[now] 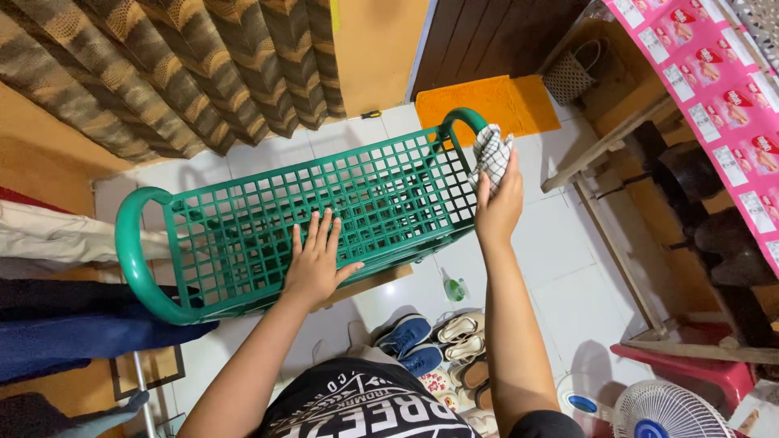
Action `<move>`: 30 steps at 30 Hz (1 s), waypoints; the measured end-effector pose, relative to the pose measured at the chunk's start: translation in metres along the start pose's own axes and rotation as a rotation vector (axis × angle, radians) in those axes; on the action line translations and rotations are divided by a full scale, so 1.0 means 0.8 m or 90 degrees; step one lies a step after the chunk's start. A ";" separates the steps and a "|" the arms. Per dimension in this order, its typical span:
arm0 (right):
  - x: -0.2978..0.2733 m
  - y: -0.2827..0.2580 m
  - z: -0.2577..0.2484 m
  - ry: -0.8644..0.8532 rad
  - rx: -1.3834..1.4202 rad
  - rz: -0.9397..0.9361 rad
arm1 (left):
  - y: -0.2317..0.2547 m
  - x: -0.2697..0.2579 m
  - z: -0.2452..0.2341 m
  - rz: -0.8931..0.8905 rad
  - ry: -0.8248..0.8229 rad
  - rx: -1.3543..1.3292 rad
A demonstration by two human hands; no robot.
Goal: Cleaning a green plastic multi-tier shoe rack or shelf using a cloth.
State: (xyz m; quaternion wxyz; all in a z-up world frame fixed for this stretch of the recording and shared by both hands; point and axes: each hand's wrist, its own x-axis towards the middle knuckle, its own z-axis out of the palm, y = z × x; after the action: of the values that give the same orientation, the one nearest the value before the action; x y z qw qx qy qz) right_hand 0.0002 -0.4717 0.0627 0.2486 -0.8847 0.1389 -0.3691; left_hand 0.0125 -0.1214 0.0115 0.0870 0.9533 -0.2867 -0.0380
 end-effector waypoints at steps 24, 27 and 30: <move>0.020 0.006 0.002 0.014 0.063 0.019 | 0.003 0.002 -0.024 0.006 -0.057 -0.043; 0.061 -0.007 0.005 -0.038 -0.055 -0.046 | 0.002 0.002 -0.023 0.009 -0.048 -0.046; 0.092 -0.003 0.021 -0.118 -0.151 -0.027 | 0.004 0.005 -0.030 0.003 -0.073 -0.055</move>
State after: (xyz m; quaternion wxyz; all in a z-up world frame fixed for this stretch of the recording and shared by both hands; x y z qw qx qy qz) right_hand 0.0631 -0.4955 0.0970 0.1460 -0.9409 0.1393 -0.2720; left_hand 0.0169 -0.1223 0.0356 0.1114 0.9442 -0.2918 -0.1043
